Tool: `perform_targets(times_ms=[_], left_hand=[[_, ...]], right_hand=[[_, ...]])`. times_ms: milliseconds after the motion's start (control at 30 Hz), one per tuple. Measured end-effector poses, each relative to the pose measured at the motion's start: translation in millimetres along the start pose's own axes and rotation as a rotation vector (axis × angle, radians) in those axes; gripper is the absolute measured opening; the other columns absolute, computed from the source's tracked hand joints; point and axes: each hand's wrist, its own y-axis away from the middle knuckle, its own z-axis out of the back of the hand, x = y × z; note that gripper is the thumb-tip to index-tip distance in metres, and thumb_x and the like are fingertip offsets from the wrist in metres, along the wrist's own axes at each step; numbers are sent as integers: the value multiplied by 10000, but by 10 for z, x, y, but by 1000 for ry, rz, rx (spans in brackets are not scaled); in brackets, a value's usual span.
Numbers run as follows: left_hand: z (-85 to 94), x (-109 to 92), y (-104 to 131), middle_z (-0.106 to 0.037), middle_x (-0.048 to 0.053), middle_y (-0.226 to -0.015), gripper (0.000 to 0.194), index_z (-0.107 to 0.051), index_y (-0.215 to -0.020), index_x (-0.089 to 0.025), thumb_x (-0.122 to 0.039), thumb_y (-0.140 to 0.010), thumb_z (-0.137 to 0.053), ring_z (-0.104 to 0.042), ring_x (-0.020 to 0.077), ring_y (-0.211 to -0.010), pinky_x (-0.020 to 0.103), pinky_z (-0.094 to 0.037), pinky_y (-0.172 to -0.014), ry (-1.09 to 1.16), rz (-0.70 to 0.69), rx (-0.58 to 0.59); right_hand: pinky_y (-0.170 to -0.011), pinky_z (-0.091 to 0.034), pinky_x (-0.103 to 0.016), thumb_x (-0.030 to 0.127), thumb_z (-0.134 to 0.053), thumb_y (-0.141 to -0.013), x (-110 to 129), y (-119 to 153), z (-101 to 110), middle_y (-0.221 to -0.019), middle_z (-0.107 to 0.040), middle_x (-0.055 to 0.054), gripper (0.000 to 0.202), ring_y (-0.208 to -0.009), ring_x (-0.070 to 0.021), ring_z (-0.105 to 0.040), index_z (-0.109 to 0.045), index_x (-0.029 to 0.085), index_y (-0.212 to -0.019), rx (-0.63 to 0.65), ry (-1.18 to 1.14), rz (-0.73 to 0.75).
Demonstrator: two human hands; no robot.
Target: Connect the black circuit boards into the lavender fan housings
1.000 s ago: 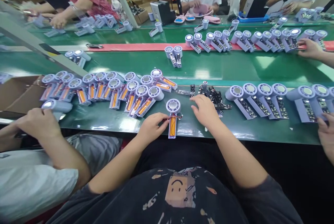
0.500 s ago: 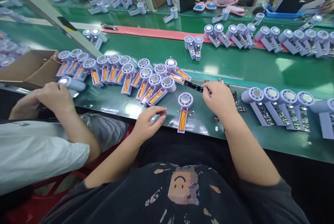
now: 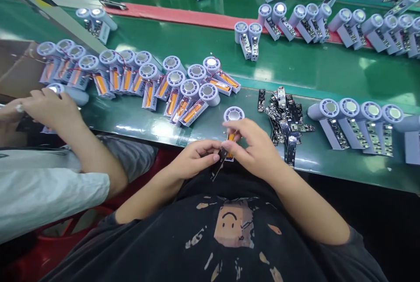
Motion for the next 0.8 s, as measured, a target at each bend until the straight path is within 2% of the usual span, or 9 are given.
perform_targets(times_ms=[100, 233, 367, 500, 600, 700, 733, 800], left_hand=[[28, 93, 22, -654, -7, -731, 316, -663, -902, -159, -432, -786, -773, -580, 99, -636, 232, -474, -649, 166, -37, -157], [97, 163, 44, -664, -13, -682, 314, -626, -820, -163, -421, -756, -793, -581, 96, -606, 216, -461, -610, 240, -52, -283], [158, 216, 24, -685, -11, -672, 265, -580, -844, -176, -353, -750, -752, -561, 95, -559, 213, -447, -559, 337, -40, -339], [187, 212, -32, -580, -72, -619, 327, -550, -914, -194, -216, -627, -706, -534, 90, -540, 210, -464, -531, 548, 22, -355], [176, 194, -90, -458, -107, -586, 368, -544, -930, -195, -208, -603, -714, -415, 48, -469, 168, -375, -464, 649, 49, -322], [142, 200, -178, -381, -126, -570, 357, -541, -915, -196, -277, -654, -771, -281, 21, -419, 154, -245, -413, 551, 81, -308], [130, 204, -214, -401, -120, -579, 339, -550, -907, -192, -291, -673, -775, -288, 22, -422, 162, -245, -417, 463, 85, -315], [110, 208, -284, -513, -81, -636, 261, -587, -886, -177, -268, -709, -756, -401, 42, -482, 185, -328, -475, 221, 63, -340]], right_hand=[[-784, -521, -315, 326, -585, -959, -79, -11, 24, -974, -691, -45, 238, -836, -160, -637, -632, 222, -1168, -61, 13, -25], [-802, -481, -355, 249, -589, -947, -180, -18, -89, -951, -709, -60, 123, -885, -207, -629, -694, 205, -993, 102, 271, 33], [-727, -401, -364, 219, -617, -913, -260, -15, -260, -958, -655, -103, 152, -840, -235, -540, -740, 183, -996, 149, 617, -5], [-690, -345, -338, 251, -575, -947, -330, -18, -342, -877, -577, -90, 197, -797, -212, -462, -766, 203, -949, 116, 648, -3], [-683, -335, -334, 272, -554, -965, -390, -17, -364, -837, -545, -78, 239, -788, -205, -444, -775, 209, -903, 78, 604, 22], [-686, -349, -332, 278, -548, -968, -447, -10, -377, -827, -524, -68, 250, -792, -201, -453, -781, 212, -906, 51, 514, 34], [-690, -354, -332, 278, -547, -967, -461, -8, -379, -829, -520, -67, 250, -795, -200, -456, -782, 214, -912, 49, 485, 33], [-701, -361, -336, 275, -545, -963, -478, -3, -380, -834, -513, -64, 247, -805, -201, -462, -782, 221, -924, 53, 441, 22]])
